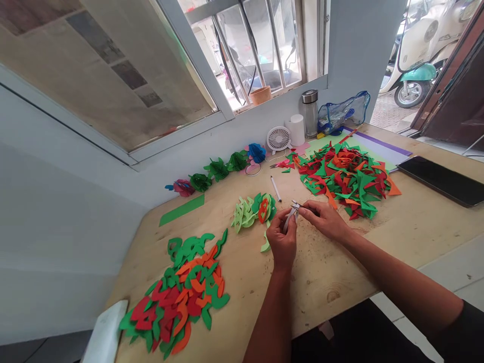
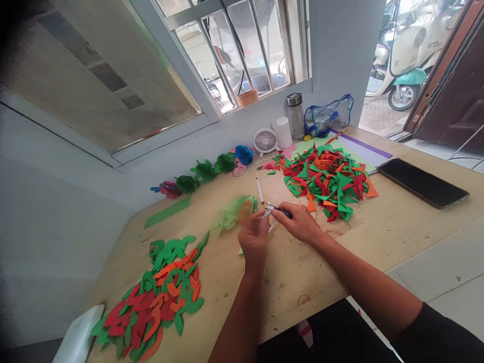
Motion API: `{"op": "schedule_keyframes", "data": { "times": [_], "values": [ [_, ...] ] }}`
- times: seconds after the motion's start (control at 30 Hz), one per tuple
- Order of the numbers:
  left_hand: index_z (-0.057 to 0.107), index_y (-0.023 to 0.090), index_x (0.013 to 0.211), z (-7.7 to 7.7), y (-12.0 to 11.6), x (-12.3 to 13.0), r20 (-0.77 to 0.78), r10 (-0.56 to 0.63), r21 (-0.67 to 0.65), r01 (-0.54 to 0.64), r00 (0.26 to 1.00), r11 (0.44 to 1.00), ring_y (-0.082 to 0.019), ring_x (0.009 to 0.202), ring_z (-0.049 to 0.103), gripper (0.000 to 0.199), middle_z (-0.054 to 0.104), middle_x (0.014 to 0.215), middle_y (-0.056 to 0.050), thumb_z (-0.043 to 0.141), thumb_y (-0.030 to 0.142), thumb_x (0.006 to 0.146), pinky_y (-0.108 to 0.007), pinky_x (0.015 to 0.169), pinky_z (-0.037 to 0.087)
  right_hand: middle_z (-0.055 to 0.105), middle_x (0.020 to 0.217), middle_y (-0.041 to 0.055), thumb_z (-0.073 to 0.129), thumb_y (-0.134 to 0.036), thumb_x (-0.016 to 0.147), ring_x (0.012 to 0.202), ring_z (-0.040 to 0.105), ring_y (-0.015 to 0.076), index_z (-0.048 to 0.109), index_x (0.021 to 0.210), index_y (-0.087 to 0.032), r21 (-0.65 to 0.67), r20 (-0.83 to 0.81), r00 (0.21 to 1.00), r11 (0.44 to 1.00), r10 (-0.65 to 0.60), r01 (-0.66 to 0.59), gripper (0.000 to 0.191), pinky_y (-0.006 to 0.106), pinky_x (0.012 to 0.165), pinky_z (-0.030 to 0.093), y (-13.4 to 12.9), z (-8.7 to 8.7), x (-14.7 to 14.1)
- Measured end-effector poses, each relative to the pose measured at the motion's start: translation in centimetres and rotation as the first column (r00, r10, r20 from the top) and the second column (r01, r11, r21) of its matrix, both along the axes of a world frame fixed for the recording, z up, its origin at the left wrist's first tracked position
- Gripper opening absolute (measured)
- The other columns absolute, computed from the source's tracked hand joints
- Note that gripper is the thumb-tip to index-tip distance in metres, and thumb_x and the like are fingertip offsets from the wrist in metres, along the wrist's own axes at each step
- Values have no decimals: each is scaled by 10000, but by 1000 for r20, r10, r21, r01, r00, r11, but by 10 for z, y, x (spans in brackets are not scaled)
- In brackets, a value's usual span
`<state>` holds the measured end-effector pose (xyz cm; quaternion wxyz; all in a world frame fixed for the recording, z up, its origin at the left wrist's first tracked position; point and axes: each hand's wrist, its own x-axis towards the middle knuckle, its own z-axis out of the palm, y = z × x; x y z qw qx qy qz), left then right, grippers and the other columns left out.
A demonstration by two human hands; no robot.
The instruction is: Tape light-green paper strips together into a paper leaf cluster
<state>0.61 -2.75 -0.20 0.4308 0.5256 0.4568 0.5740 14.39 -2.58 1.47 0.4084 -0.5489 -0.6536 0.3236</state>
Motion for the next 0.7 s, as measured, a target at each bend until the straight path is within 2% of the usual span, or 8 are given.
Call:
{"op": "schedule_keyframes", "data": {
  "times": [0.37,0.7],
  "values": [
    [679,162,948,-4,0,0,0,21,25,-21,1000,999,-80,594,538,282,622,725,-10,651,365,755,-183,562,440,523,609,-10,446,-519,864,571,430,115,589,778,-177,-7,57,998,1000,-5,6,380,243,537,310,-1,-2,-1],
    [666,159,943,-5,1,-1,-1,-19,26,19,1000,999,-72,586,525,245,611,720,-3,642,334,772,-176,553,428,525,613,-13,439,-497,878,586,441,113,591,773,-171,25,47,999,999,20,-21,375,234,543,321,-1,-3,0]
  ]
}}
